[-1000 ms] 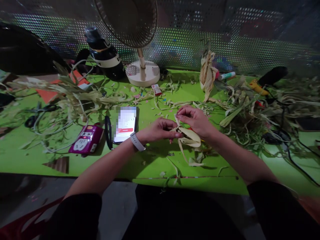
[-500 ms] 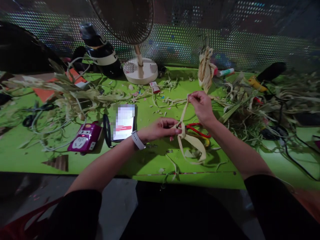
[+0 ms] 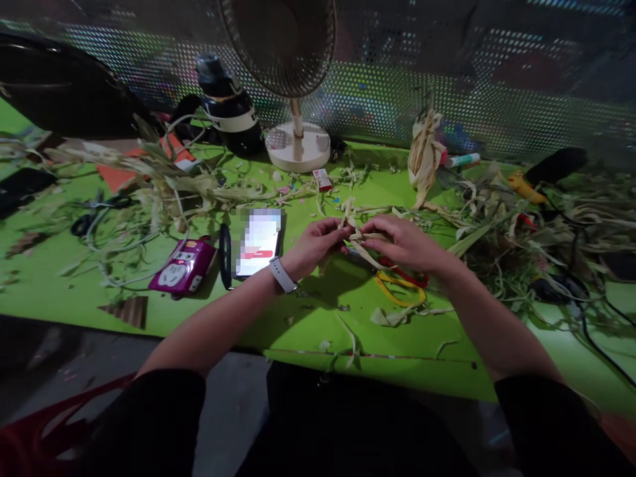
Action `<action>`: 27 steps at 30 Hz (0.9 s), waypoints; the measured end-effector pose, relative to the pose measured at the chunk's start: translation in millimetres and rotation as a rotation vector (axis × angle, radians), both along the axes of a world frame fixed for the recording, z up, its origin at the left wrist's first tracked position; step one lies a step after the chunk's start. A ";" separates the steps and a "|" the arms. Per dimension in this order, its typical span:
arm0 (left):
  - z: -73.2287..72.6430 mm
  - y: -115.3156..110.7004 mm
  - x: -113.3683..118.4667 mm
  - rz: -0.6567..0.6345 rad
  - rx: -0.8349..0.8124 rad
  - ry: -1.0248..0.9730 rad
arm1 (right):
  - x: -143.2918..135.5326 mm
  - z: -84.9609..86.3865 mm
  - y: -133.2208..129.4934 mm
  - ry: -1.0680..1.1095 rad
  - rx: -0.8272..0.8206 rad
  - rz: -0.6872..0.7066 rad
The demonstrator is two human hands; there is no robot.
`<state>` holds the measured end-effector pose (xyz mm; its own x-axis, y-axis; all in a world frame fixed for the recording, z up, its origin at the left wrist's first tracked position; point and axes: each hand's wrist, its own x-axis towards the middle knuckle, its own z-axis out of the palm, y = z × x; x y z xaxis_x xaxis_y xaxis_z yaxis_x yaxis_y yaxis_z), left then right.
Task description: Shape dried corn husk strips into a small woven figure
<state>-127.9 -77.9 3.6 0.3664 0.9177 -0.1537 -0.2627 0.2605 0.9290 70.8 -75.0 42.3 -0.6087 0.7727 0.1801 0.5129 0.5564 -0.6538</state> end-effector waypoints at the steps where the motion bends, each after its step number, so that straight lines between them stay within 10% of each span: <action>1: 0.2 -0.3 0.0 -0.010 0.004 0.007 | -0.4 -1.9 1.1 0.002 0.020 0.007; 20: -2.2 -1.3 -4.2 -0.152 0.428 0.120 | -5.5 -11.2 -3.1 0.263 -0.120 -0.249; 27: 8.5 -10.0 -3.4 -0.270 0.234 -0.001 | -1.7 -17.1 9.8 0.495 -0.557 -0.344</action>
<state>-131.3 -87.9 12.0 0.6007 0.7979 0.0493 -0.2143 0.1013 0.9715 69.1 -65.2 25.2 -0.2716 0.9573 -0.0993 0.1752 -0.0523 -0.9831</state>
